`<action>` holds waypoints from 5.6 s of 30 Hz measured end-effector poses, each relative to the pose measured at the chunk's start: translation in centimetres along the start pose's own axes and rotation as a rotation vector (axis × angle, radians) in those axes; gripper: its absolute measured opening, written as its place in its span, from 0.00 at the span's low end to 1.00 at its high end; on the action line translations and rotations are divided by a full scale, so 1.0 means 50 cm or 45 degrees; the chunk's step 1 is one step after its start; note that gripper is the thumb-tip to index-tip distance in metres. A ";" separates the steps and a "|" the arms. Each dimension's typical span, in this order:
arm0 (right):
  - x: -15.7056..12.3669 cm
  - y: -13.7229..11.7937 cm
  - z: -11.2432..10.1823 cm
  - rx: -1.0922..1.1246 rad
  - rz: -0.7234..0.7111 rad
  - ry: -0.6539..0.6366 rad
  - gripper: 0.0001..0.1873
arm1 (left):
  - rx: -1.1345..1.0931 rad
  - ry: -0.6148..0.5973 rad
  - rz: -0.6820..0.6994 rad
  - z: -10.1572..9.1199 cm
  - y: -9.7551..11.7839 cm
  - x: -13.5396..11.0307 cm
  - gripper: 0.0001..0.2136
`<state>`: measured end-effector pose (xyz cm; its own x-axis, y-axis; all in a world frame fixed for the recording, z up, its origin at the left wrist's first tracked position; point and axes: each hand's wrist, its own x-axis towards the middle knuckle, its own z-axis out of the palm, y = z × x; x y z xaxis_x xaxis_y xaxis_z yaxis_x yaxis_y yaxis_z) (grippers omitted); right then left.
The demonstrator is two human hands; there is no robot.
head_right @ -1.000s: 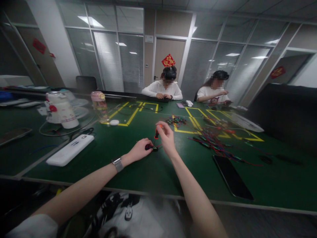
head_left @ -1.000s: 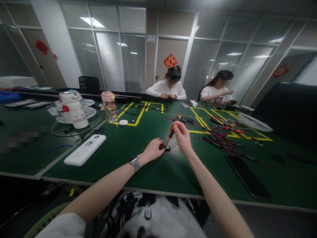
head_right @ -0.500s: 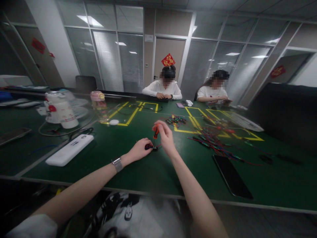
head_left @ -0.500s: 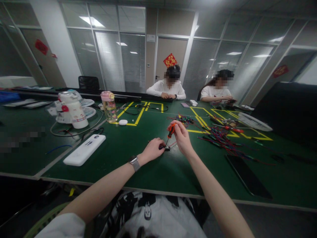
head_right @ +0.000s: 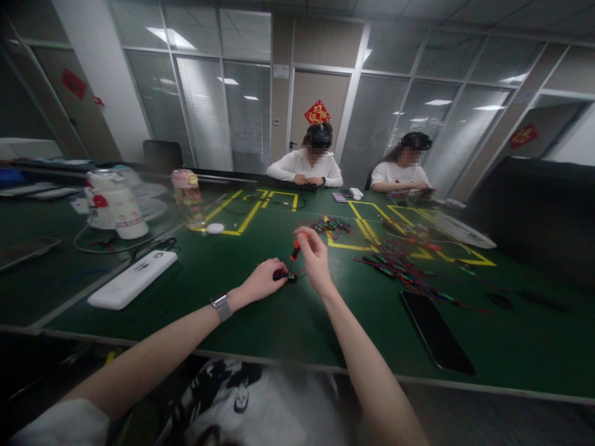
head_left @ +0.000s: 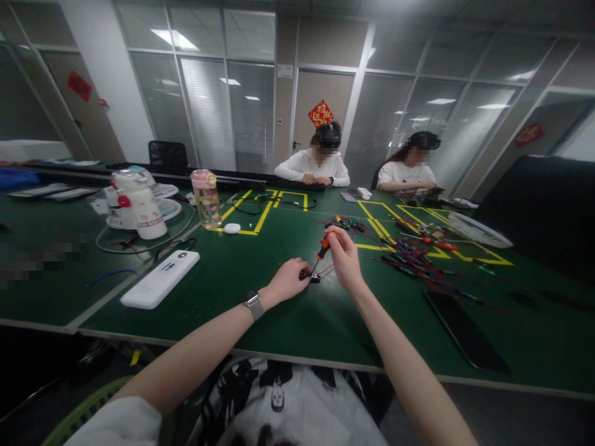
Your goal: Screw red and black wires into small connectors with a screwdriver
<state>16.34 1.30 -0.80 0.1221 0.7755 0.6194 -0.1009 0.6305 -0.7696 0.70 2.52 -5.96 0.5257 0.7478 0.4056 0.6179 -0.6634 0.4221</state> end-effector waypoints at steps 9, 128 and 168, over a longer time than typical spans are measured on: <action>0.000 -0.004 0.000 0.016 -0.005 -0.017 0.11 | 0.009 0.010 0.007 0.001 0.000 -0.001 0.04; 0.000 -0.005 -0.003 0.100 0.029 -0.114 0.08 | -0.011 0.007 0.005 -0.001 0.001 0.000 0.04; 0.000 -0.001 0.002 0.112 0.078 -0.050 0.11 | -0.012 -0.019 -0.013 -0.003 0.002 0.000 0.05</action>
<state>16.26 1.27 -0.72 0.0745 0.8123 0.5785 -0.1938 0.5808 -0.7906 0.65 2.43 -5.79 0.5279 0.7549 0.3892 0.6180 -0.6558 0.4336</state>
